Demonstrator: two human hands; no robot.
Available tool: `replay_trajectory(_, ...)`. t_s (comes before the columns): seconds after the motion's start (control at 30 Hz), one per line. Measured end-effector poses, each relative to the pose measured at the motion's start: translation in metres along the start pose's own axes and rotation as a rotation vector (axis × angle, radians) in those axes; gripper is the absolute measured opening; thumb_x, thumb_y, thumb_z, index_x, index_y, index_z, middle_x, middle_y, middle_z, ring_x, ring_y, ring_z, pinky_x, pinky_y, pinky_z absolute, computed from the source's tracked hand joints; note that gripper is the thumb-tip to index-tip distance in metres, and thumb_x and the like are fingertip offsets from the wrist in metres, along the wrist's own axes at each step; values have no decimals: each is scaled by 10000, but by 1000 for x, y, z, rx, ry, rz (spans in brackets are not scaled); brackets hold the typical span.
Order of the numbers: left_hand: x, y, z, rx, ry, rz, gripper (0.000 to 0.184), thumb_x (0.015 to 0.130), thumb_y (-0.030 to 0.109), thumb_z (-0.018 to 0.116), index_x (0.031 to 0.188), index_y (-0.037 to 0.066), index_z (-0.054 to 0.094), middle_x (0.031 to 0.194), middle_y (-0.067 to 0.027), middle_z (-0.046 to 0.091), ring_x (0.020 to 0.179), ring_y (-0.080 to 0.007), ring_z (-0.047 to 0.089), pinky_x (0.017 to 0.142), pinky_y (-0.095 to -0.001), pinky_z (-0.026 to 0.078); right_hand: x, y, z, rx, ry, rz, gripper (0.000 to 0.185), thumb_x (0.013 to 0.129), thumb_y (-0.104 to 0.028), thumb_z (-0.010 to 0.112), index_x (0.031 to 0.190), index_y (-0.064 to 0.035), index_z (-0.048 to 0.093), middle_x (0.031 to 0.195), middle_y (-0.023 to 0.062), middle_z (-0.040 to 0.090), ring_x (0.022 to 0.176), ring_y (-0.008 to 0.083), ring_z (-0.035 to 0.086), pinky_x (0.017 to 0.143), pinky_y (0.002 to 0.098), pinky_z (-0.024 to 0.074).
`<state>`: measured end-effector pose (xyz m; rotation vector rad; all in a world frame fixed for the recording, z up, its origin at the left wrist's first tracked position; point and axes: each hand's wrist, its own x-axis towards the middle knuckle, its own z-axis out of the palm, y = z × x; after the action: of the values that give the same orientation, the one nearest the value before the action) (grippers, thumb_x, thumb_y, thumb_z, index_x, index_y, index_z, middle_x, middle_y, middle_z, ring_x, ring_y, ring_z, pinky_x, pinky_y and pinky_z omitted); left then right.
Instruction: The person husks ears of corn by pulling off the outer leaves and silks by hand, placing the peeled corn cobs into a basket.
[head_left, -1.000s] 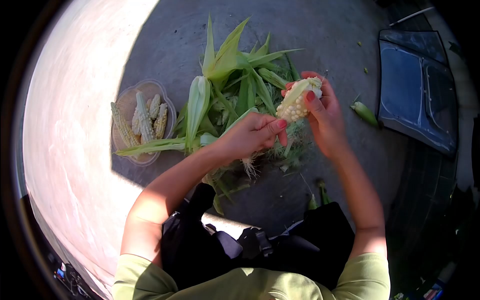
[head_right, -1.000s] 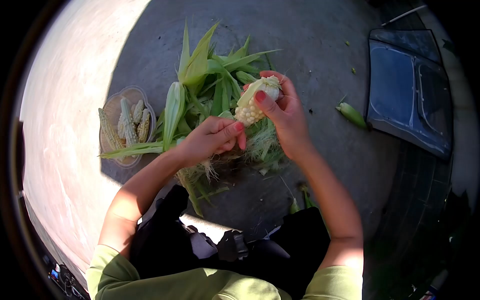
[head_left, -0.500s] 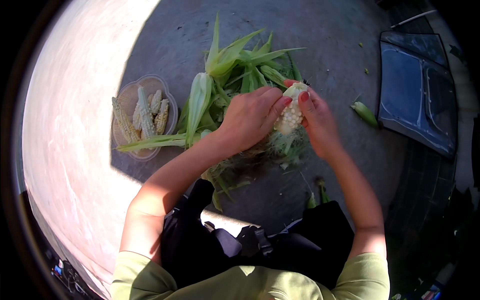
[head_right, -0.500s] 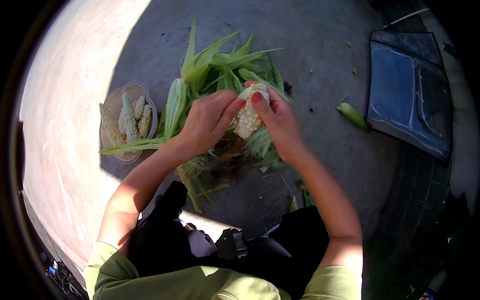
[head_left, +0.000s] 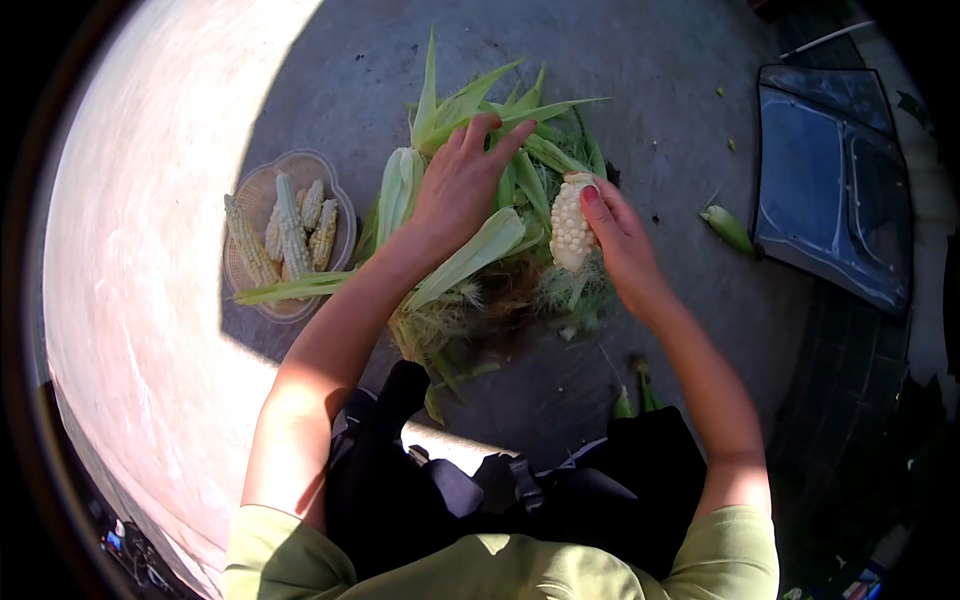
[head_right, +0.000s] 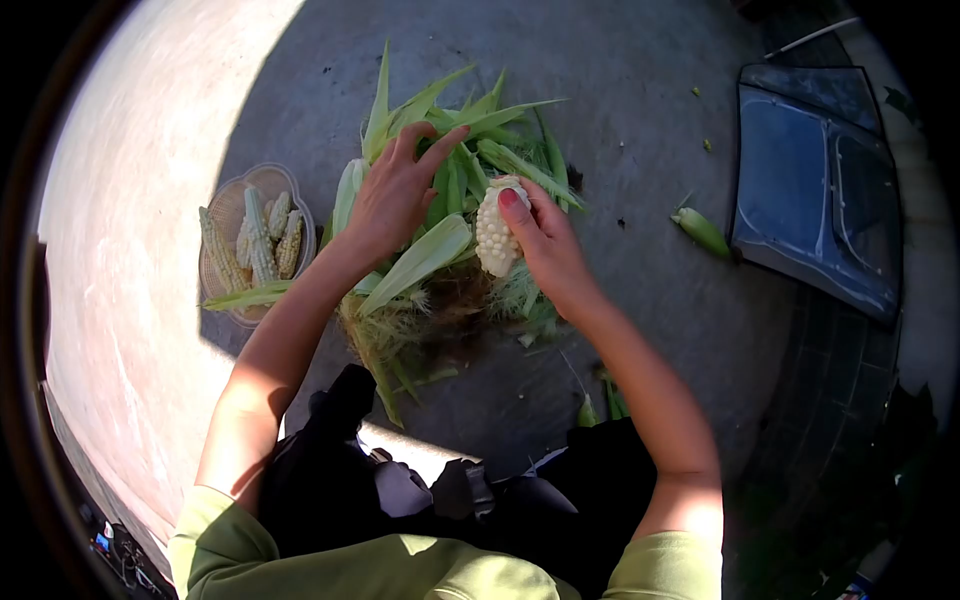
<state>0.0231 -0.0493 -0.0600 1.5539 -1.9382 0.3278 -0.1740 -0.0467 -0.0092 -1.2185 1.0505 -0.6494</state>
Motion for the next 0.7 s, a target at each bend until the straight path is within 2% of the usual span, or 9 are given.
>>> replay_trajectory(0.07, 5, 14, -18, -248, -503, -166, 542, 814, 250, 608, 1303, 119, 415, 842, -108, 609, 749, -216, 566, 760, -321, 410, 5, 4, 0, -21, 28, -34, 415, 931, -373, 444, 1160, -33, 508, 963, 24, 565, 886, 74, 520, 776, 218, 417)
replay_trajectory(0.1, 3, 21, -19, -252, -506, -164, 542, 814, 250, 608, 1303, 119, 415, 842, -108, 609, 749, -216, 566, 760, -321, 410, 5, 5, -1, -42, 54, -83, 408, 929, -372, 456, 1153, -37, 516, 935, 15, 570, 864, 63, 517, 769, 212, 417)
replay_trajectory(0.17, 1, 32, -23, -1405, -642, -759, 741, 802, 333, 649, 1375, 71, 260, 918, -106, 589, 861, -182, 567, 773, -309, 451, 11, 8, 0, -133, 108, -174, 370, 923, -349, 471, 1119, -41, 530, 890, 32, 589, 811, 85, 547, 724, 233, 437)
replay_trajectory(0.2, 6, 43, -42, -1606, -725, -915, 681, 804, 340, 660, 1302, 5, 337, 977, -96, 569, 902, -157, 561, 740, -296, 489, 11, 9, 2, -223, 165, -246, 332, 918, -326, 486, 1085, -44, 544, 845, 49, 608, 757, 107, 577, 680, 255, 457)
replay_trajectory(0.23, 2, 47, -41, -1606, -728, -920, 681, 804, 340, 660, 1302, 5, 337, 977, -96, 569, 902, -157, 561, 740, -296, 489, 13, 8, 2, -222, 165, -241, 332, 918, -326, 486, 1085, -44, 544, 845, 49, 608, 757, 107, 577, 680, 255, 457)
replay_trajectory(0.3, -4, 52, -37, -1650, -672, -746, 624, 785, 263, 693, 1258, 12, 370, 1000, -87, 564, 897, -146, 560, 764, -291, 500, 18, 3, -1, -936, 170, -691, 279, 889, -266, 526, 1053, -42, 553, 738, 90, 612, 663, 210, 611, 597, 310, 478)
replay_trajectory(0.5, -17, 39, -43, -1931, -658, -952, 604, 809, 203, 656, 1289, 50, 322, 1119, -103, 525, 996, -250, 581, 826, -341, 506, 38, 18, -48, -1440, 223, -434, 208, 872, -255, 542, 899, -48, 540, 689, 91, 597, 655, 270, 602, 598, 335, 480)
replay_trajectory(0.63, -24, 30, -39, -2009, -576, -997, 633, 809, 225, 649, 1315, 65, 305, 1192, -92, 488, 1042, -240, 558, 860, -365, 499, 27, 19, -27, -602, 89, -368, 207, 876, -239, 529, 793, -54, 490, 653, 66, 569, 650, 260, 580, 615, 364, 447)
replay_trajectory(0.7, -25, 32, -37, -2010, -534, -1006, 593, 813, 203, 649, 1290, 62, 325, 1151, -78, 498, 1038, -219, 546, 864, -362, 493, 6, -15, 1, -627, -33, -253, 218, 892, -238, 508, 795, -43, 491, 668, 67, 560, 679, 234, 580, 649, 364, 426)
